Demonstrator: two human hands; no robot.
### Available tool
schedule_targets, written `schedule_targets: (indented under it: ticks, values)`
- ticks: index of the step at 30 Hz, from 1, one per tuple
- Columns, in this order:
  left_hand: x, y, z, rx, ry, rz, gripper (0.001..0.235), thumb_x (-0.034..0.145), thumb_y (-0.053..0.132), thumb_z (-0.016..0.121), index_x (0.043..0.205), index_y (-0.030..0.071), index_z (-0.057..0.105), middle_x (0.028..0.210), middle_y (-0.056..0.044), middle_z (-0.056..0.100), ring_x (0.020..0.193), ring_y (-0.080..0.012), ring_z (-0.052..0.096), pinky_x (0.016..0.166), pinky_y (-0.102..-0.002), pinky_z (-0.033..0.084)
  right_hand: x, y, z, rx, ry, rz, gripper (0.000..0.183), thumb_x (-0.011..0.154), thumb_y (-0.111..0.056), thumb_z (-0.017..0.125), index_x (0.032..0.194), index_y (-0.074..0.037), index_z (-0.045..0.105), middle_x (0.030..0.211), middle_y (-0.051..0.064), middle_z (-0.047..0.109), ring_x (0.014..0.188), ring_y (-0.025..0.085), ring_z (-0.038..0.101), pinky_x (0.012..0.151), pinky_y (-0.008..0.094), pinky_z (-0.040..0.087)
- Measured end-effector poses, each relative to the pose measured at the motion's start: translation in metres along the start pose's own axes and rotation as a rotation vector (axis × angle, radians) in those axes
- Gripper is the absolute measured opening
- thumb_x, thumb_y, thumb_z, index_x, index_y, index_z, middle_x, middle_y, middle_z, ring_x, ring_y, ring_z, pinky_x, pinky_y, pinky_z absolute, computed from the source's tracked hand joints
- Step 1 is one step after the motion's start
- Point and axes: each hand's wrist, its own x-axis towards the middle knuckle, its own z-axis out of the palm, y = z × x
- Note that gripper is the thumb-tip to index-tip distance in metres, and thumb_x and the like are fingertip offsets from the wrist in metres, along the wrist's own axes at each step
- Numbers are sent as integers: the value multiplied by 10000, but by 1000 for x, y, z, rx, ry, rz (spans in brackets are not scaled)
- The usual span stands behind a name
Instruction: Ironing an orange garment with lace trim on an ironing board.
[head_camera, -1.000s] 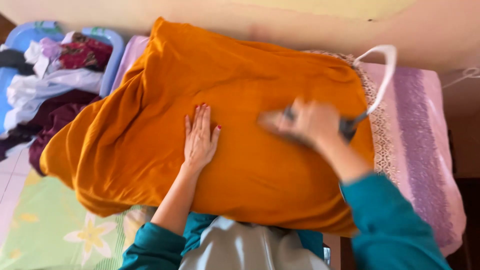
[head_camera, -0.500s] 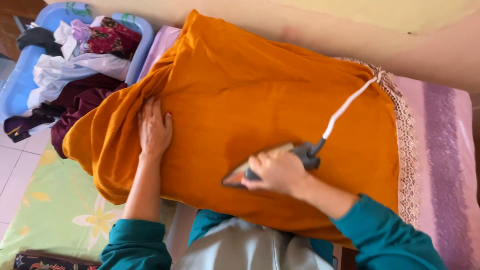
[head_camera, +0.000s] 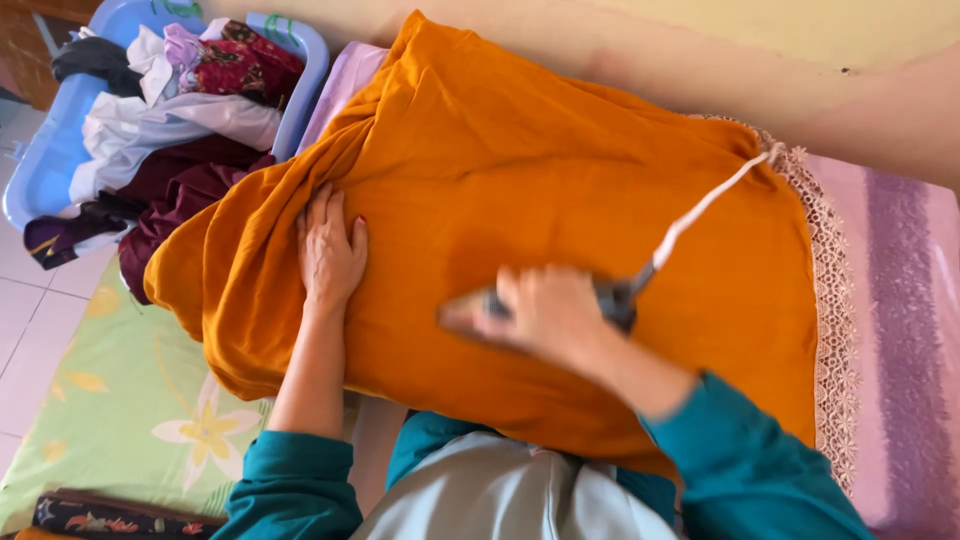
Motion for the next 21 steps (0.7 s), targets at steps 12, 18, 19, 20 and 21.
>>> schedule_targets:
  ticks: [12,18,19,20,21]
  values:
    - [-1,-1,-2,-9,7,18,483,930,206,660,1366,10,591,1388,-218,560,1242,-427,565,1045,-530,429,82,160,-1,-192,311,297,767,821,-926,512,915,-180,664,799,145,724,804,397,735,682,467,536]
    - [1,-1,-2,-2,-17,4,490,935,219,648,1379,19,588,1421,-207,544,1263,-422,551,1059,-526,424,-42,55,7,-35,-4,98,759,785,-883,370,868,-178,638,752,157,734,799,382,746,722,495,560]
    - [1,0,-1,9,-14,2,485,932,217,652,1370,17,596,1416,-204,549,1254,-420,556,1055,-519,432,-65,49,24,-66,58,10,711,851,-827,422,970,-158,630,786,154,738,762,361,756,675,474,578]
    - [1,1,-1,20,-11,1,480,929,214,656,1362,14,605,1412,-201,555,1246,-418,562,1051,-511,440,-89,42,40,-97,121,-77,670,917,-772,475,1071,-136,622,820,152,742,725,339,765,628,454,596]
    - [2,0,-1,21,-8,1,480,929,214,656,1362,14,605,1412,-201,555,1246,-418,562,1051,-511,440,-86,53,39,-98,123,-78,670,917,-772,475,1071,-136,622,820,152,742,725,339,765,628,454,596]
